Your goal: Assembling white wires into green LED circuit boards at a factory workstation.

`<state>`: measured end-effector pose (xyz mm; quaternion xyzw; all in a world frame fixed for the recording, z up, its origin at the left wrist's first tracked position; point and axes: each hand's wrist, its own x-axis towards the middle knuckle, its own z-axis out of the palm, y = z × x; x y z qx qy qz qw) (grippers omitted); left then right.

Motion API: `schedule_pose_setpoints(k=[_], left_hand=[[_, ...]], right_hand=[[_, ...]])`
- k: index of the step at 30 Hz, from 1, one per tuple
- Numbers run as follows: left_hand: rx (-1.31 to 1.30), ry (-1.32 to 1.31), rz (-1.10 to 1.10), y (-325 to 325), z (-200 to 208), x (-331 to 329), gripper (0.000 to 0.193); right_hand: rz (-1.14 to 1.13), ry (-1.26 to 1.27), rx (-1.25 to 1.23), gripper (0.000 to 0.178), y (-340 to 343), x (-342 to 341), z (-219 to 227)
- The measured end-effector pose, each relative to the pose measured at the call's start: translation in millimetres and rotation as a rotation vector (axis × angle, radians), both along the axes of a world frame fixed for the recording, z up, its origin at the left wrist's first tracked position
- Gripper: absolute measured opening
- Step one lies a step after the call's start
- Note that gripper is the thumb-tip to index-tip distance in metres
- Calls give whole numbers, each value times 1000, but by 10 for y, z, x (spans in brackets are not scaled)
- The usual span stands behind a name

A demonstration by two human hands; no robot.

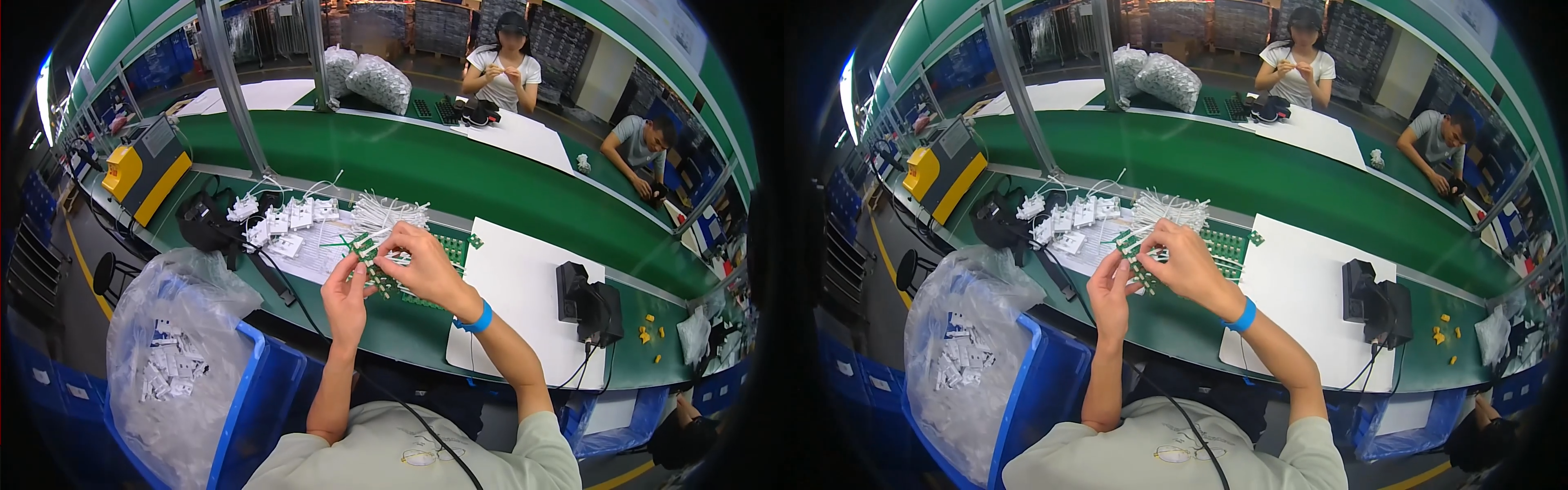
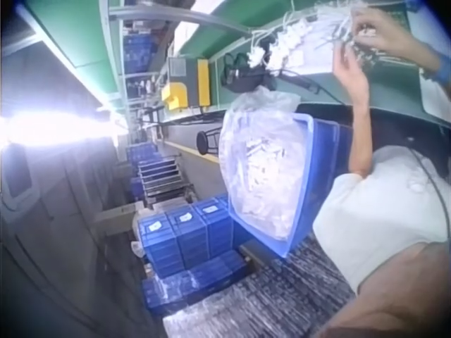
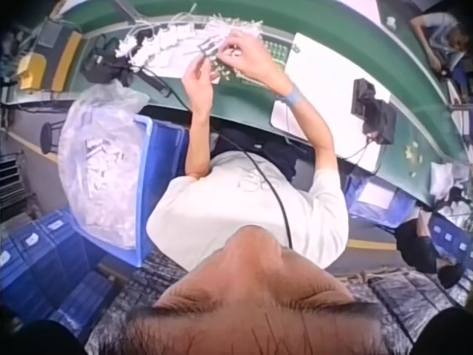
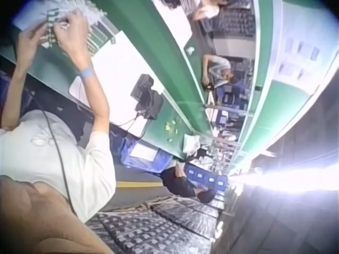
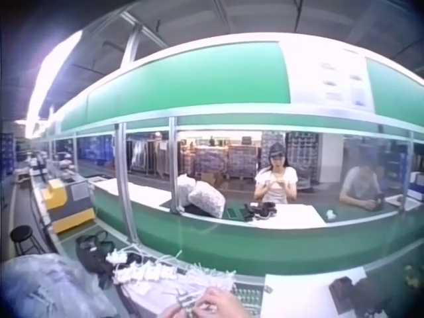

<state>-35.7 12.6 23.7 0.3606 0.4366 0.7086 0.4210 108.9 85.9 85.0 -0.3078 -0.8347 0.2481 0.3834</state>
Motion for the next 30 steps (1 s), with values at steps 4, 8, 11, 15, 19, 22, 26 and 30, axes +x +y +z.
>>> schedule_pose_setpoints(k=[4,8,11,15,19,22,26,30], left_hand=[[14,40,-16,-21,-9,-8,34],[52,97,-23,-48,-65,-26,36],[43,88,-20,-63,-70,-32,36],[53,160,21,-59,-69,-2,34],[81,227,27,-68,-54,3,30],[65,229,33,-93,21,64,29],[70,217,33,-67,-3,113,29],[28,234,11,-22,-90,116,29]], right_hand=[[24,23,-29,13,-6,22,-8],[104,115,-205,12,-2,49,-5],[127,137,-271,12,-2,50,-3],[108,125,-231,14,10,51,-19],[4,94,-161,18,-1,84,26],[-6,85,-160,21,27,127,1],[-24,74,-179,23,27,140,-36],[-48,52,-240,24,52,152,-144]])
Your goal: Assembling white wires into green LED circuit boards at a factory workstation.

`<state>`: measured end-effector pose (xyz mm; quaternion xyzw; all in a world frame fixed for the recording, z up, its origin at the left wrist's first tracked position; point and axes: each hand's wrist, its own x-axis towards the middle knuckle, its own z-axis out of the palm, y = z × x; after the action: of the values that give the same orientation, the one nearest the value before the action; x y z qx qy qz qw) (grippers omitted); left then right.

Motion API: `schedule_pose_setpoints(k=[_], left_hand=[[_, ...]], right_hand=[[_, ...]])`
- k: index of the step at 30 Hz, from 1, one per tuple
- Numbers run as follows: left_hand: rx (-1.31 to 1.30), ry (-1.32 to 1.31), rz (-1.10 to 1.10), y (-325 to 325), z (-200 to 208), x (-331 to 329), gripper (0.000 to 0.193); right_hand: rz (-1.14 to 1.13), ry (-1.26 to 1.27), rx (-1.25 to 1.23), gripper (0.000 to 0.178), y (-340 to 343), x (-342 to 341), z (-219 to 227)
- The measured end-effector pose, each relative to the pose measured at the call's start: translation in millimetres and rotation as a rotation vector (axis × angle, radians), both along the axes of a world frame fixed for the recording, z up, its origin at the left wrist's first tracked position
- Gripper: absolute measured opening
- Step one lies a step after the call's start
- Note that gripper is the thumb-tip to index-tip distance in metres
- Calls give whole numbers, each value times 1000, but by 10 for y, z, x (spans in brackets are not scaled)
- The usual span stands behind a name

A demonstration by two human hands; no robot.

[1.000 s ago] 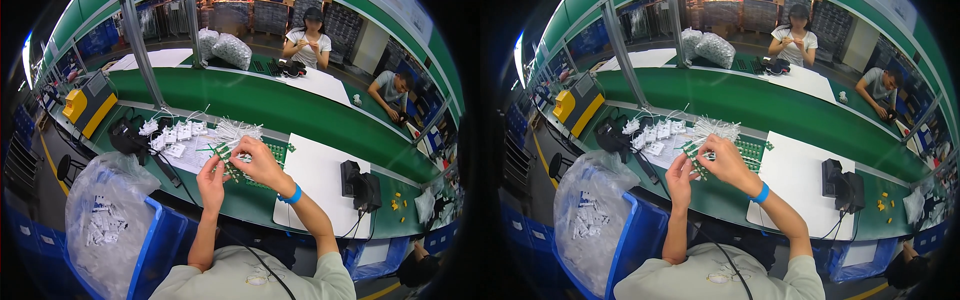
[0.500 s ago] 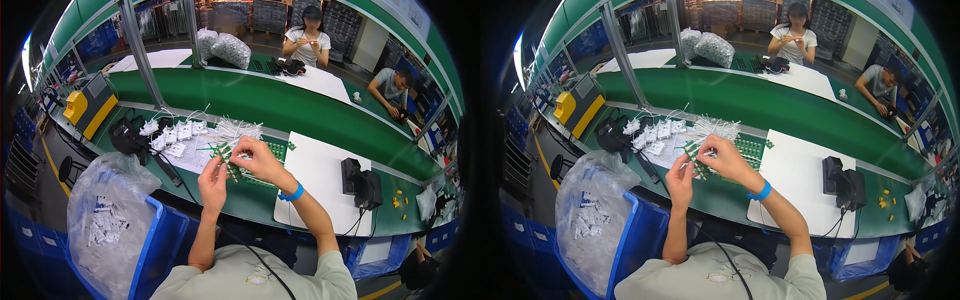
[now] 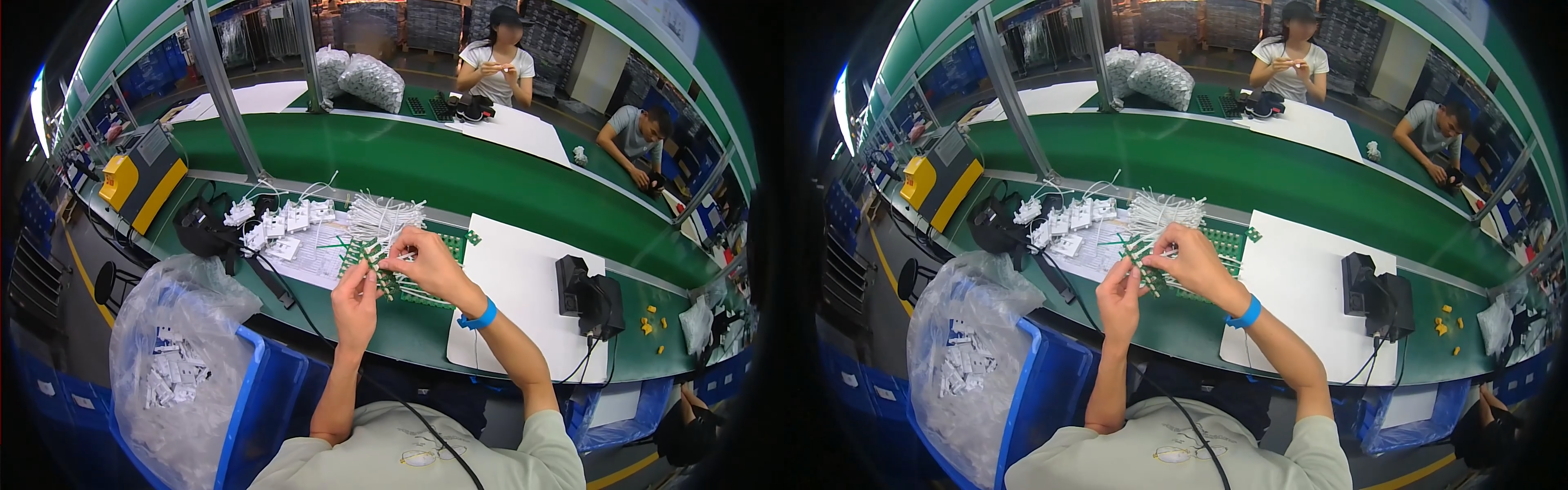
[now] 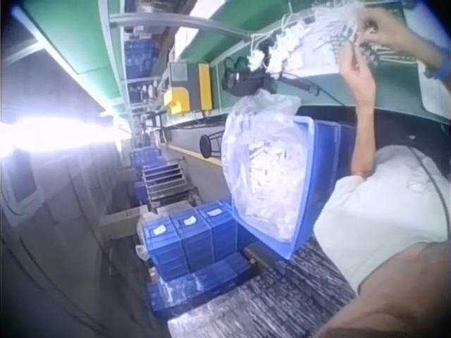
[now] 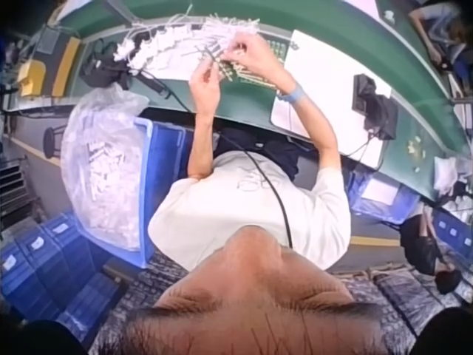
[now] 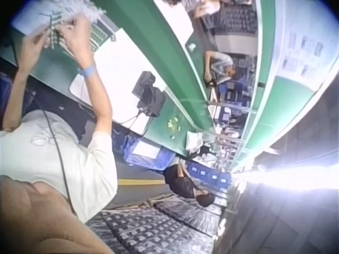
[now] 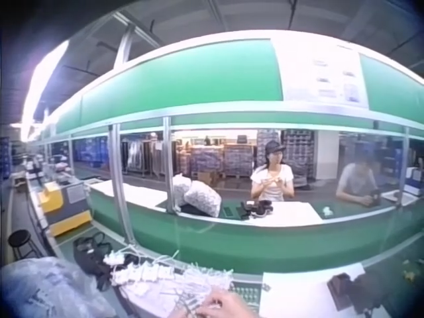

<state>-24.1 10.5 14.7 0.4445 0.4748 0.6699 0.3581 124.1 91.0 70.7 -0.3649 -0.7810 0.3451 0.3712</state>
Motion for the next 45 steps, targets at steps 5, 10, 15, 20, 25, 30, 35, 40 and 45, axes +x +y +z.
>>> schedule_pose_setpoints(k=[5,10,15,20,25,30,35,40,45], left_hand=[[-135,-143,-4,88,-306,-271,34],[-90,-255,321,-21,-536,-757,32],[-88,-239,416,-130,-509,-942,36],[-91,-246,435,-121,-503,-996,37],[-90,-244,421,-91,-493,-1020,37],[-91,-245,416,-57,-517,-1005,38],[-76,-264,367,-4,-495,-865,38],[-70,-263,302,6,-350,-728,36],[-160,-283,124,78,-280,-559,41]], right_hand=[[-1,-56,71,23,247,-107,-267],[-300,43,33,12,914,-33,-599],[-51,-354,380,18,1265,-35,-980],[119,-535,531,13,1263,-163,-1161],[134,-406,535,6,1320,-179,-1034],[-64,-138,501,8,1334,-186,-811],[-386,385,378,13,1348,-174,-537],[-315,631,165,17,1183,-43,-231],[-72,626,29,13,772,82,38]])
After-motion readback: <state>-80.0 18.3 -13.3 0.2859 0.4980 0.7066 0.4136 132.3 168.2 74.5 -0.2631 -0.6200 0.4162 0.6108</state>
